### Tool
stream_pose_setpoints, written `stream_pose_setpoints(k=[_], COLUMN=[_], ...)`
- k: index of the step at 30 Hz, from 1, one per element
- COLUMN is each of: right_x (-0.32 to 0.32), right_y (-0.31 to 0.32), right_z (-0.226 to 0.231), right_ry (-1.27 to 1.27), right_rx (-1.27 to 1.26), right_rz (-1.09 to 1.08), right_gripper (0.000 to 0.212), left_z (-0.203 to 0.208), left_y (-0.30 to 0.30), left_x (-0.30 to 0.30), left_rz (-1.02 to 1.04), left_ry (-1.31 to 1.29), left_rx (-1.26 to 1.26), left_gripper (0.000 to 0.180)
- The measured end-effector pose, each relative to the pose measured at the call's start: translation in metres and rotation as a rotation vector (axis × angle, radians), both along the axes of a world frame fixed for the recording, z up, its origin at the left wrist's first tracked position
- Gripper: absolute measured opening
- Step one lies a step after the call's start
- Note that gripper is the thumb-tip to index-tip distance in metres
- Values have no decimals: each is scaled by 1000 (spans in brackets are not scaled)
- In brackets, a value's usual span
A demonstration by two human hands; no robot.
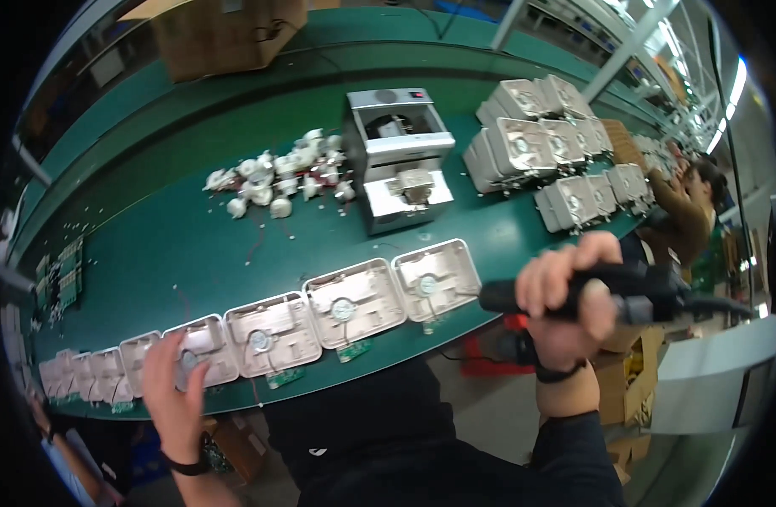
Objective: The person places motors into plastic housings by hand, secures them with screws using a power screwdriver, and moves the assembled units to a stack.
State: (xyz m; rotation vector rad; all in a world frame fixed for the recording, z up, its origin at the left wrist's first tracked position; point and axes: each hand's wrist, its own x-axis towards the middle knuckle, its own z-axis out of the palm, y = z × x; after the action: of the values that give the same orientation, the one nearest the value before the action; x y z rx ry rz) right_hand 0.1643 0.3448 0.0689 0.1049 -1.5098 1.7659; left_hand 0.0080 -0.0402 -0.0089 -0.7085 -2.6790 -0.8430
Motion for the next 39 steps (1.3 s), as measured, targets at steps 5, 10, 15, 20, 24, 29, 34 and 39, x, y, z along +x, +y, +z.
stream_pose_setpoints(k=[5, 10, 15, 20, 24, 29, 34, 39], right_x=[-19, -32, -37, -39, -41, -41, -43, -45], right_y=[22, 25, 22, 19, 27, 23, 26, 41], right_z=[-32, -44, -50, -54, -62, -68, -62, -58], right_ry=[-79, -154, -199, -220, -245, -247, -247, -276], right_rx=[30, 41, 55, 100, 98, 185, 201, 184], right_rz=[-144, -158, -146, -169, -173, -164, -126, -59], right_gripper=[26, 25, 26, 27, 27, 27, 25, 22], left_z=[-10, -17, -21, -24, -21, -20, -23, -19], left_y=[-16, -19, -20, -24, -21, -23, -22, -17], left_x=[-28, -35, -36, -39, -38, -38, -37, -32], left_rz=[-169, -192, -155, -171, -181, -202, -195, -188], left_ry=[-14, -147, -145, -112, -106, -63, -53, -56], left_rx=[-226, -290, -243, -278, -298, -308, -295, -293], left_gripper=[59, 65, 68, 74, 77, 71, 70, 70])
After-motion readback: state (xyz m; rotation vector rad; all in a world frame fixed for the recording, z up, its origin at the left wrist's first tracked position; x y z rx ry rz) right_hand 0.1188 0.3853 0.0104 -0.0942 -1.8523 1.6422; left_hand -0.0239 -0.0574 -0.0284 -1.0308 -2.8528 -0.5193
